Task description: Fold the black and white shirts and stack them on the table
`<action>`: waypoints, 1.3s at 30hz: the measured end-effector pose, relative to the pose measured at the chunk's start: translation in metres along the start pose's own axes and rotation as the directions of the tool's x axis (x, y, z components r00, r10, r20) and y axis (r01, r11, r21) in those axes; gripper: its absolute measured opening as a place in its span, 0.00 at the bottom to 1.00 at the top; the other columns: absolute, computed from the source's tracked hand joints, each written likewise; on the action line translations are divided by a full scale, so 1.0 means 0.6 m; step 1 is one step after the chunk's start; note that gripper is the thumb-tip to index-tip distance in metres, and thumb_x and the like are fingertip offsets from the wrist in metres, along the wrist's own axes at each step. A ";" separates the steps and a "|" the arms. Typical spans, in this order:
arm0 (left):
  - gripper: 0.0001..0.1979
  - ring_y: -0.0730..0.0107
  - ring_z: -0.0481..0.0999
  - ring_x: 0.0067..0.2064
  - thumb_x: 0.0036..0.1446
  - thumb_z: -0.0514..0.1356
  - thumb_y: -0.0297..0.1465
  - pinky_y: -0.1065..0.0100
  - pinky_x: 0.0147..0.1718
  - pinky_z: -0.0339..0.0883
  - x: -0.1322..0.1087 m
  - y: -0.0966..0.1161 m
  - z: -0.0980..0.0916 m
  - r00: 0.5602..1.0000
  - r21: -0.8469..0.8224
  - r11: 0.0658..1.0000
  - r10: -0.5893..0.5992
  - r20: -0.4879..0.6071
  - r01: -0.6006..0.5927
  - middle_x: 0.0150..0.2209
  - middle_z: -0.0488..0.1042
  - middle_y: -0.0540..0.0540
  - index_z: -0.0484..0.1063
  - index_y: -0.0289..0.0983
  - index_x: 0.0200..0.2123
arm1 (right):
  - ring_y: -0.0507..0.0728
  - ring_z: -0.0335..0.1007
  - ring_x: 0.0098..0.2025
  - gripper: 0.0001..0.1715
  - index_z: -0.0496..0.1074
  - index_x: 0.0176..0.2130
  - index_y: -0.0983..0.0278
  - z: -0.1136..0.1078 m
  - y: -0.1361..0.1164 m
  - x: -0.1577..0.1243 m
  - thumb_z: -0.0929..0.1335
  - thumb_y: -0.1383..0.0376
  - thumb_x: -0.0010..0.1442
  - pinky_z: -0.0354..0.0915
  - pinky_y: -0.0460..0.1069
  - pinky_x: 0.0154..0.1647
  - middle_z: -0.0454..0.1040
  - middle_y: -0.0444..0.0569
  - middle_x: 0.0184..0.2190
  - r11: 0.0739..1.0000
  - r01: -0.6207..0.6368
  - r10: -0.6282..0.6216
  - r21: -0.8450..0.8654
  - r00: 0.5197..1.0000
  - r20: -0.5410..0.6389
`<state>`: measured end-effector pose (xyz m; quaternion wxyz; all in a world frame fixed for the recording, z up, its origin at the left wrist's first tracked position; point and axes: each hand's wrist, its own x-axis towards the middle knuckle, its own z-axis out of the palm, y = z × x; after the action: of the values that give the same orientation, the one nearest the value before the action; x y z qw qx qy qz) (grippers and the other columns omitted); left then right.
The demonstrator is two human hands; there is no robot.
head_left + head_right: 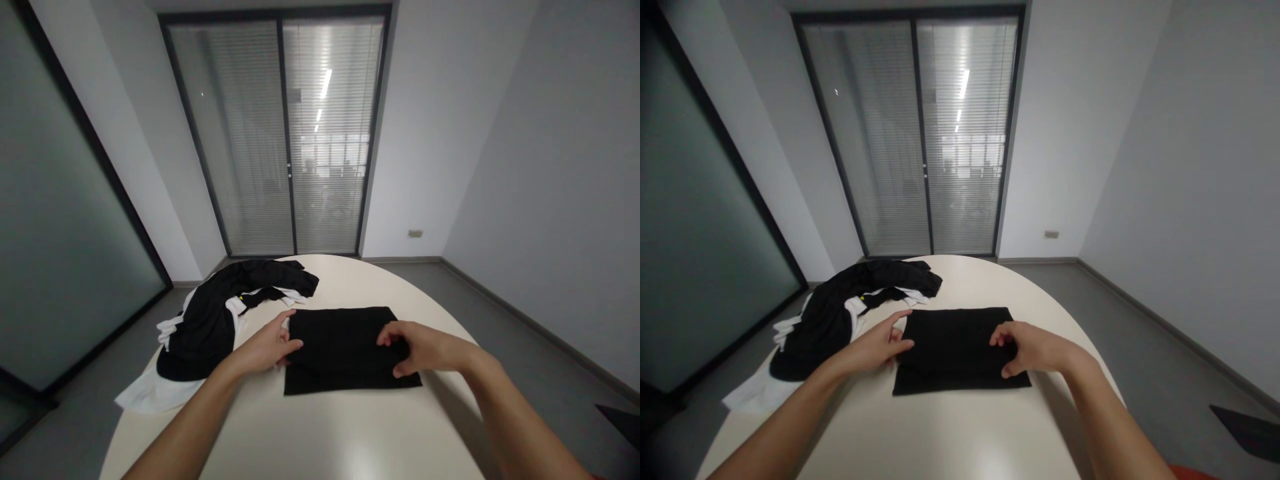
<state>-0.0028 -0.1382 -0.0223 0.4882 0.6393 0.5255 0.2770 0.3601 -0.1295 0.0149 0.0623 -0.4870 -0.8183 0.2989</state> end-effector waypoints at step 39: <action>0.24 0.69 0.71 0.27 0.57 0.61 0.47 0.71 0.27 0.63 0.011 -0.016 -0.028 0.992 0.213 0.969 0.124 0.029 -0.128 0.27 0.71 0.52 0.74 0.36 0.49 | 0.57 0.70 0.46 0.20 0.78 0.39 0.61 0.004 -0.004 0.008 0.68 0.76 0.46 0.64 0.50 0.50 0.72 0.48 0.46 0.979 0.185 -0.186 -0.084 0.982 -0.011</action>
<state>-0.0192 -0.1265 -0.0260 0.4019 0.7223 0.5070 0.2444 0.3552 -0.1273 0.0134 0.0772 -0.4136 -0.8712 0.2532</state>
